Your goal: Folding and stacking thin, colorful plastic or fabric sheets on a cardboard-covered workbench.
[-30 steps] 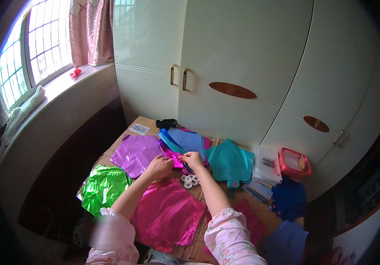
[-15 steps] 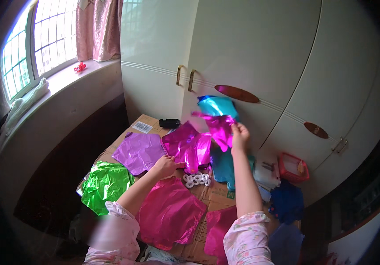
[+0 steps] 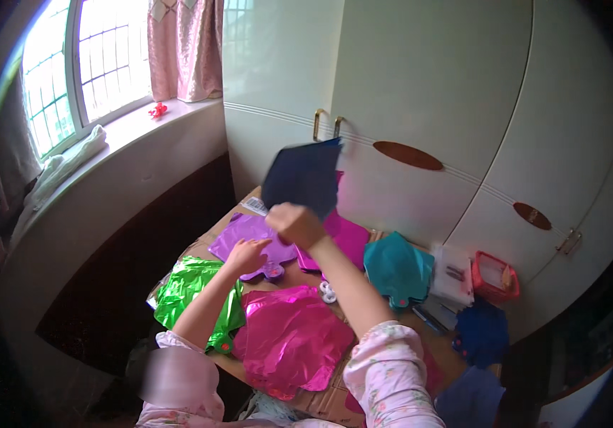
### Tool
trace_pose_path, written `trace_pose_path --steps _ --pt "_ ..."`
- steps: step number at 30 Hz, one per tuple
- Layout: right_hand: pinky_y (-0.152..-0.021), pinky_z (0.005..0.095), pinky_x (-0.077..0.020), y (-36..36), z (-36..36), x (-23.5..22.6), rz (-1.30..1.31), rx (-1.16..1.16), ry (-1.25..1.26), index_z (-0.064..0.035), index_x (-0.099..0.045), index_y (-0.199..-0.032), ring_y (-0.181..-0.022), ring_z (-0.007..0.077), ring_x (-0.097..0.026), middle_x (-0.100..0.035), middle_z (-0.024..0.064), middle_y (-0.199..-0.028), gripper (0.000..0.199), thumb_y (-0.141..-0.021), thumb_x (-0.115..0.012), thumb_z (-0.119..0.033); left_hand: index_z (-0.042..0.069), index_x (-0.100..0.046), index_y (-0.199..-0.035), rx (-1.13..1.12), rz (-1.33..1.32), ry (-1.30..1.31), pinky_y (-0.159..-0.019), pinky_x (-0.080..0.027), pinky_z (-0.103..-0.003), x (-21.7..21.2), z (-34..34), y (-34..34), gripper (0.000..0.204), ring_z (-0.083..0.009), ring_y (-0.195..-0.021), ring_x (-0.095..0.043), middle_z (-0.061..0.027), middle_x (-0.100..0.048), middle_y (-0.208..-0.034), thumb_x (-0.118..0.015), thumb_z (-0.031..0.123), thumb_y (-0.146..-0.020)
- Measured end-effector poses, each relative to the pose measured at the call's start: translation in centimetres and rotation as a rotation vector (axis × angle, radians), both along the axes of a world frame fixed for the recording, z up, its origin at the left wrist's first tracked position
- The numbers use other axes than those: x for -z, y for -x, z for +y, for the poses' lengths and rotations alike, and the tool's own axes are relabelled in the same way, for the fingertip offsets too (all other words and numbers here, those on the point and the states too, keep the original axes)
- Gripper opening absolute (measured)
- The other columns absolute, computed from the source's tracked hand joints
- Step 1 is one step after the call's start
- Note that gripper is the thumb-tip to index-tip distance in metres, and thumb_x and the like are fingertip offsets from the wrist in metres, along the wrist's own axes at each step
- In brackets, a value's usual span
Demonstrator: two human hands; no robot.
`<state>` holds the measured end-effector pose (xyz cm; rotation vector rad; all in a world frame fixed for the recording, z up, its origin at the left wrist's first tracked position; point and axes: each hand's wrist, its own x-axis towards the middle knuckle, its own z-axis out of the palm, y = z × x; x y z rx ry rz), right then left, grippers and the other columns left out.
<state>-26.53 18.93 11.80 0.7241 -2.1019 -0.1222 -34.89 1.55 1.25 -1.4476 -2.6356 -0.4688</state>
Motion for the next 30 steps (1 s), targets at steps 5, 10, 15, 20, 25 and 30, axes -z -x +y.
trace_pose_path --steps 5,10,15,20,25,30 --pt "-0.062 0.029 -0.0509 3.4 -4.7 8.9 -0.137 -0.122 -0.457 -0.0145 -0.058 -0.063 -0.068 0.0144 -0.058 -0.055 -0.0009 -0.072 0.012 -0.074 -0.056 -0.018 0.002 -0.06 -0.111 -0.23 -0.156 0.319 -0.089 -0.047 -0.044 -1.0 -5.6 2.0 0.04 -0.0355 -0.096 -0.063 -0.0201 -0.066 -0.102 -0.06 0.024 -0.078" --pt "-0.07 0.0344 -0.0534 3.8 -4.4 12.0 -0.624 0.112 -0.269 -0.012 -0.063 -0.069 -0.081 0.0212 -0.066 -0.063 0.0034 -0.083 0.011 -0.077 -0.056 -0.014 0.006 -0.061 -0.11 -0.103 -0.085 0.019 -0.088 -0.048 -0.044 2.1 -8.4 2.2 0.035 -0.0325 -0.106 -0.059 -0.0162 -0.063 -0.112 -0.055 0.024 -0.08" --pt "-0.073 0.0363 -0.0533 2.5 -5.5 12.8 -0.674 0.076 0.044 -0.0098 -0.065 -0.081 -0.081 0.0248 -0.066 -0.063 0.0061 -0.086 0.008 -0.079 -0.058 -0.013 0.008 -0.063 -0.1 -0.096 -0.084 0.023 -0.085 -0.049 -0.045 2.4 -8.7 2.5 0.027 -0.0289 -0.104 -0.06 -0.0122 -0.064 -0.107 -0.053 0.023 -0.08" --pt "-0.074 0.0367 -0.0527 1.9 -7.1 12.7 -0.684 -0.028 -0.009 -0.0092 -0.067 -0.082 -0.08 0.0262 -0.065 -0.062 0.0067 -0.086 0.012 -0.08 -0.061 -0.019 0.006 -0.061 -0.092 -0.113 -0.144 0.099 -0.084 -0.048 -0.046 2.4 -8.9 3.3 0.024 -0.0313 -0.098 -0.061 -0.0149 -0.064 -0.1 -0.053 0.024 -0.079" --pt "-0.075 0.0379 -0.052 2.5 -6.8 13.7 -0.689 -0.014 0.063 -0.0084 -0.068 -0.084 -0.082 0.028 -0.064 -0.064 0.0085 -0.085 0.015 -0.081 -0.062 -0.022 0.005 -0.061 -0.09 -0.087 -0.133 0.045 -0.084 -0.048 -0.046 2.6 -8.9 3.3 0.024 -0.0327 -0.098 -0.061 -0.0148 -0.064 -0.097 -0.054 0.025 -0.079" --pt "-0.077 0.0391 -0.0513 2.7 -6.8 13.8 -0.826 0.093 0.388 -0.0088 -0.071 -0.088 -0.085 0.0292 -0.065 -0.068 0.0095 -0.09 0.017 -0.083 -0.063 -0.023 0.006 -0.063 -0.091 -0.105 -0.171 -0.01 -0.086 -0.048 -0.045 1.7 -9.5 2.4 0.024 -0.0336 -0.097 -0.061 -0.0138 -0.064 -0.098 -0.059 0.026 -0.078"
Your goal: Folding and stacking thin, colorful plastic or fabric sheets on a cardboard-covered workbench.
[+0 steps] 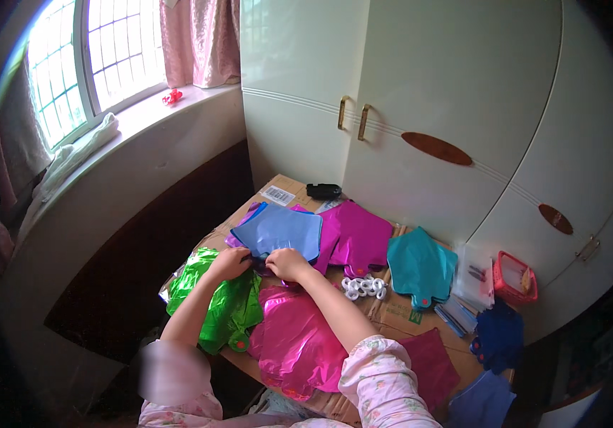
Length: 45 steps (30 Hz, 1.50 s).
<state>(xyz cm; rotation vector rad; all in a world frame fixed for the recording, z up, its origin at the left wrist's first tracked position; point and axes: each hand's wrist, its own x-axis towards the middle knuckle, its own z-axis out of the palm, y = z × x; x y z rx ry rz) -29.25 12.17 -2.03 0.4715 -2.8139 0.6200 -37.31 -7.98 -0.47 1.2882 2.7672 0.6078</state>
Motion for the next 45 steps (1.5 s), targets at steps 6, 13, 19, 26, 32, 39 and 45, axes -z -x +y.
trace_pose_path --steps 6,13,19,26,32,39,45 --pt "-0.077 0.0356 -0.0516 -0.2 0.5 0.1 -0.1 0.095 0.231 -0.0079 -0.072 -0.088 -0.084 0.0276 -0.066 -0.069 0.011 -0.09 0.018 -0.078 -0.069 -0.023 0.01 -0.068 -0.092 -0.052 0.2 -0.134 -0.085 -0.045 -0.041 -1.1 -0.3 -2.7 0.02 -0.0274 -0.096 -0.06 -0.0078 -0.065 -0.096 -0.066 0.02 -0.075" --pt "-0.071 0.0307 -0.0513 0.3 0.8 0.4 -0.157 0.123 0.393 -0.0085 -0.073 -0.084 -0.074 0.0202 -0.067 -0.07 0.0093 -0.08 0.017 -0.074 -0.073 -0.023 0.013 -0.07 -0.097 0.154 0.191 -0.151 -0.084 -0.045 -0.039 0.2 0.1 -3.2 0.022 -0.0238 -0.097 -0.059 -0.0033 -0.066 -0.1 -0.064 0.02 -0.076" --pt "-0.071 0.0307 -0.0514 0.4 0.9 0.6 -0.227 0.145 0.486 -0.0082 -0.073 -0.085 -0.074 0.0193 -0.067 -0.071 0.0091 -0.08 0.019 -0.075 -0.073 -0.024 0.016 -0.07 -0.104 0.106 0.158 -0.005 -0.09 -0.042 -0.042 -0.4 -0.3 -3.7 0.026 -0.0243 -0.107 -0.056 -0.0039 -0.065 -0.107 -0.064 0.02 -0.078" --pt "-0.075 0.0319 -0.0524 1.3 1.3 1.7 -0.164 0.088 0.356 -0.0087 -0.073 -0.091 -0.079 0.0224 -0.068 -0.071 0.0106 -0.085 0.02 -0.076 -0.07 -0.022 0.017 -0.069 -0.1 0.176 0.213 -0.02 -0.086 -0.043 -0.04 -0.8 0.0 -3.9 0.023 -0.0228 -0.099 -0.059 -0.0031 -0.066 -0.102 -0.061 0.02 -0.079" --pt "-0.074 0.0312 -0.0523 1.1 1.0 1.5 -0.183 0.15 0.387 -0.0087 -0.073 -0.089 -0.078 0.0219 -0.068 -0.071 0.0101 -0.085 0.021 -0.073 -0.073 -0.023 0.011 -0.057 -0.112 0.103 0.075 -0.097 -0.085 -0.044 -0.042 -0.8 0.2 -4.1 0.034 -0.028 -0.096 -0.062 -0.0099 -0.066 -0.1 -0.061 0.018 -0.079" --pt "-0.07 0.0302 -0.0515 0.7 0.6 1.1 -0.208 0.205 0.457 -0.0086 -0.073 -0.085 -0.072 0.0187 -0.067 -0.071 0.0088 -0.08 0.024 -0.068 -0.079 -0.025 0.011 -0.06 -0.109 0.11 0.187 -0.126 -0.082 -0.045 -0.042 -0.7 0.3 -4.1 0.033 -0.028 -0.096 -0.059 -0.0084 -0.062 -0.097 -0.064 0.016 -0.076" --pt "-0.067 0.027 -0.0507 1.0 0.9 1.3 -0.232 0.229 0.579 -0.0063 -0.073 -0.082 -0.068 0.0115 -0.065 -0.071 0.0063 -0.075 0.021 -0.069 -0.079 -0.021 0.013 -0.064 -0.1 0.138 0.378 -0.17 -0.077 -0.044 -0.04 -1.1 0.9 -4.0 0.024 -0.0246 -0.092 -0.057 -0.0051 -0.06 -0.093 -0.063 0.018 -0.077"
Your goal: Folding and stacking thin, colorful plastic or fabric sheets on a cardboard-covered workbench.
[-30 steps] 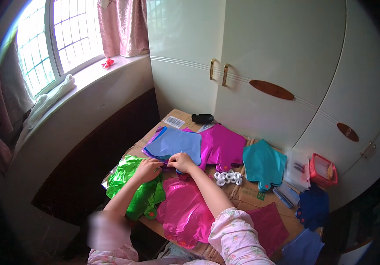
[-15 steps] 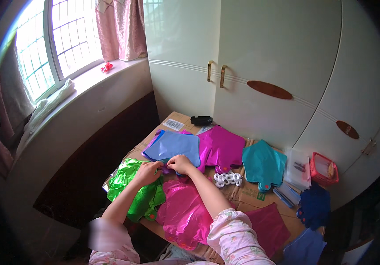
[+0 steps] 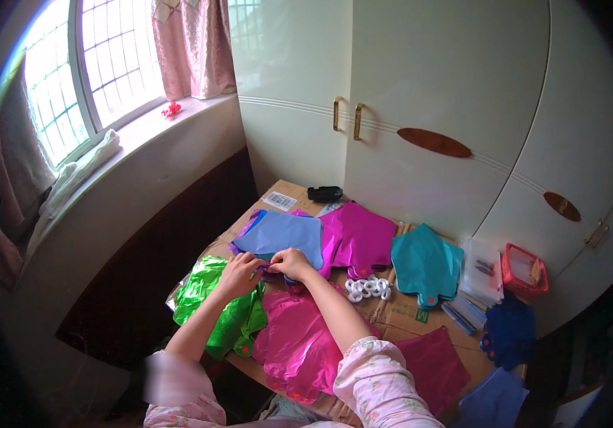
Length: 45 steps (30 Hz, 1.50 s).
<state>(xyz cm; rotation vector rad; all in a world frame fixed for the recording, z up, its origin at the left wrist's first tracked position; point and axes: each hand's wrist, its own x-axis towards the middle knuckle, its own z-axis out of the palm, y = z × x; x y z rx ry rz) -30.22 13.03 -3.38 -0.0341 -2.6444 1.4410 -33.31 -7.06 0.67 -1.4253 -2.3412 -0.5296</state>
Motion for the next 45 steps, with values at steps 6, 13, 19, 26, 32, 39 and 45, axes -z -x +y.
trace_pose_path --steps 6,13,19,26,32,39,45 --pt "-0.07 0.0302 -0.0518 0.2 0.4 0.2 -0.018 -0.004 0.071 -0.0076 -0.073 -0.081 -0.072 0.0171 -0.068 -0.071 0.0082 -0.078 0.024 -0.068 -0.08 -0.025 0.013 -0.066 -0.092 0.028 -0.014 -0.023 -0.076 -0.043 -0.038 -0.1 0.4 -0.2 0.015 -0.023 -0.086 -0.06 -0.0038 -0.066 -0.086 -0.059 0.021 -0.082" --pt "-0.066 0.0244 -0.0491 0.0 0.1 -0.6 -0.047 -0.038 0.123 -0.003 -0.071 -0.081 -0.068 0.0074 -0.061 -0.07 0.0032 -0.073 0.02 -0.07 -0.08 -0.018 0.008 -0.065 -0.09 -0.099 -0.205 0.179 -0.089 -0.042 -0.044 1.0 0.4 2.3 0.027 -0.0269 -0.096 -0.061 -0.0092 -0.068 -0.088 -0.05 0.029 -0.085" --pt "-0.064 0.0232 -0.0478 0.7 0.4 0.1 -0.046 -0.062 0.164 -0.0021 -0.07 -0.082 -0.068 0.0055 -0.058 -0.068 0.0009 -0.074 0.018 -0.073 -0.08 -0.015 0.005 -0.059 -0.118 -0.386 -0.313 0.492 -0.105 -0.033 -0.048 1.0 0.8 5.6 0.063 -0.0347 -0.123 -0.046 -0.0205 -0.052 -0.129 -0.055 0.055 -0.081" --pt "-0.063 0.0228 -0.0477 1.8 2.9 0.6 0.019 -0.024 0.348 -0.0002 -0.065 -0.084 -0.068 0.008 -0.058 -0.065 0.003 -0.076 0.016 -0.075 -0.076 -0.008 0.011 -0.023 -0.148 -0.457 -0.373 0.608 -0.112 -0.019 -0.052 0.7 1.6 5.5 0.12 -0.0422 -0.14 -0.018 -0.0266 -0.019 -0.151 -0.058 0.084 -0.06" --pt "-0.055 0.029 -0.0493 2.6 9.3 -4.7 0.343 0.436 0.168 -0.0009 -0.067 -0.084 -0.06 0.0114 -0.06 -0.066 0.004 -0.072 0.013 -0.074 -0.072 -0.007 0.012 -0.021 -0.149 -0.459 -0.416 0.607 -0.111 -0.019 -0.055 0.1 2.0 5.0 0.12 -0.0419 -0.14 -0.017 -0.0257 -0.017 -0.152 -0.058 0.083 -0.06" --pt "-0.065 0.0429 -0.0491 0.0 11.3 -18.2 0.81 0.695 -0.323 -0.0072 -0.057 -0.088 -0.075 0.0343 -0.064 -0.065 0.013 -0.079 0.01 -0.08 -0.063 -0.008 0.013 -0.023 -0.148 -0.473 -0.43 0.569 -0.109 -0.022 -0.058 0.0 1.8 4.8 0.118 -0.0408 -0.14 -0.019 -0.0247 -0.019 -0.151 -0.061 0.081 -0.06" --pt "-0.07 0.0413 -0.0506 -1.3 0.7 -18.9 0.92 0.226 -0.748 -0.0098 -0.057 -0.088 -0.083 0.031 -0.06 -0.058 0.0103 -0.087 0.016 -0.075 -0.056 0.0 0.008 -0.047 -0.132 -0.348 -0.451 0.363 -0.105 -0.03 -0.059 0.3 -1.5 4.8 0.084 -0.0353 -0.134 -0.035 -0.0215 -0.042 -0.137 -0.067 0.063 -0.072"
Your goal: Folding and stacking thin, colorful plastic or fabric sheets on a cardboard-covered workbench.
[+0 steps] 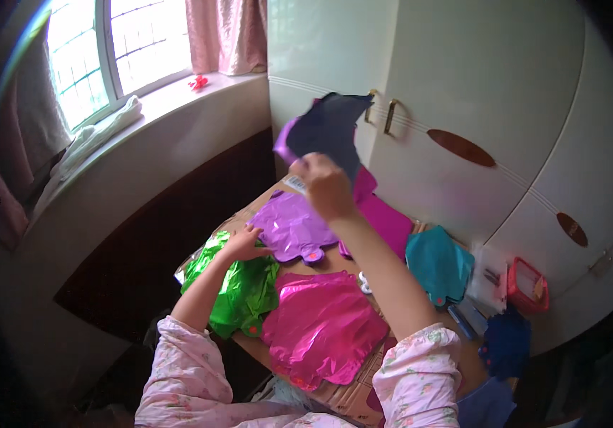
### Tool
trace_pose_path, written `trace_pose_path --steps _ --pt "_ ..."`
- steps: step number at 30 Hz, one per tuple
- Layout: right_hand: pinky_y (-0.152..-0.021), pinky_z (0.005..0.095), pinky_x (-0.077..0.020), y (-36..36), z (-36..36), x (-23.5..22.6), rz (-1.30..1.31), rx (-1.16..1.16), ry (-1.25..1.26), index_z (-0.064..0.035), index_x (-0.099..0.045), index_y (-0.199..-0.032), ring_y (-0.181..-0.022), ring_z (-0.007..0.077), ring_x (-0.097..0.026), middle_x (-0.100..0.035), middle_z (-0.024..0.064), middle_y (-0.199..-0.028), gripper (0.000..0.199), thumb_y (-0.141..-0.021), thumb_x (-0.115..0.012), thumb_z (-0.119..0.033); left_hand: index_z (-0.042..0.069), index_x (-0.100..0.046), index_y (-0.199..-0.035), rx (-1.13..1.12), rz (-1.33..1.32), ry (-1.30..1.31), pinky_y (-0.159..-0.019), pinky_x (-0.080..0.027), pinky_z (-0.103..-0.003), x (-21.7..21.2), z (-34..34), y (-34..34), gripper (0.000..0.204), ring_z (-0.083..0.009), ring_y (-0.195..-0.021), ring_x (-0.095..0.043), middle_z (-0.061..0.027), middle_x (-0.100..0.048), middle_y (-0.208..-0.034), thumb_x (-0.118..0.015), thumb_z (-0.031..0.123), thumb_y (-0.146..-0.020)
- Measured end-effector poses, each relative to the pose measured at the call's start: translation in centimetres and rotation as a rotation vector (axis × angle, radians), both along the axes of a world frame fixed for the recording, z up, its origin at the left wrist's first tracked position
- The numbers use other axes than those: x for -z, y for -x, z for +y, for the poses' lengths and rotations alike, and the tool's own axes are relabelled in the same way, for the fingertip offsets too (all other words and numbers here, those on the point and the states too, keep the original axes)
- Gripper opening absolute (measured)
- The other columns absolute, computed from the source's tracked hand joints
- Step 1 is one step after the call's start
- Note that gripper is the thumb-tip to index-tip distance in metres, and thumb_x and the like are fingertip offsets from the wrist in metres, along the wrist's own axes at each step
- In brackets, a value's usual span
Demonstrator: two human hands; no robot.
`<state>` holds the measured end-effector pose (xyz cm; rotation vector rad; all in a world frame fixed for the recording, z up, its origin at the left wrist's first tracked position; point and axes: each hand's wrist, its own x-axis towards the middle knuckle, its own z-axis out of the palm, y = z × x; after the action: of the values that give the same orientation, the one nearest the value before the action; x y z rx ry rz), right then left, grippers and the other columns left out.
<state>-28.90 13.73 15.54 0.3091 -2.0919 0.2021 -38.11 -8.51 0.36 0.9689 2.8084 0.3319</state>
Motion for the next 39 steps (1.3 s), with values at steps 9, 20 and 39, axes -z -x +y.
trace_pose_path --steps 9,20,39 --pt "-0.061 0.0321 -0.0509 -8.9 -15.2 10.4 -0.211 -0.443 -0.294 -0.0084 -0.052 -0.059 -0.074 0.0187 -0.058 -0.053 0.0045 -0.083 0.01 -0.064 -0.06 -0.012 0.015 -0.055 -0.126 0.099 -0.069 -0.045 -0.107 -0.027 -0.057 -0.1 -13.2 -7.7 0.059 -0.0294 -0.132 -0.038 -0.009 -0.049 -0.136 -0.065 0.048 -0.079" --pt "-0.068 0.0274 -0.0497 -10.9 -18.1 17.1 -0.372 -0.686 -0.382 -0.0102 -0.059 -0.064 -0.077 0.0151 -0.057 -0.051 0.0015 -0.079 0.009 -0.072 -0.058 -0.015 0.007 -0.058 -0.12 0.088 0.238 -0.123 -0.099 -0.04 -0.037 7.2 -15.6 -4.9 0.046 -0.0283 -0.118 -0.05 -0.015 -0.056 -0.123 -0.068 0.028 -0.08" --pt "-0.066 0.0346 -0.0514 -9.7 -18.0 18.1 -0.789 -0.714 0.381 -0.004 -0.069 -0.082 -0.074 0.0278 -0.065 -0.066 0.0087 -0.084 0.013 -0.077 -0.071 -0.016 0.0 -0.059 -0.104 -0.412 0.297 -0.681 -0.087 -0.045 -0.041 4.1 -18.5 -18.7 0.034 -0.0402 -0.1 -0.055 -0.0191 -0.059 -0.107 -0.071 0.008 -0.072"
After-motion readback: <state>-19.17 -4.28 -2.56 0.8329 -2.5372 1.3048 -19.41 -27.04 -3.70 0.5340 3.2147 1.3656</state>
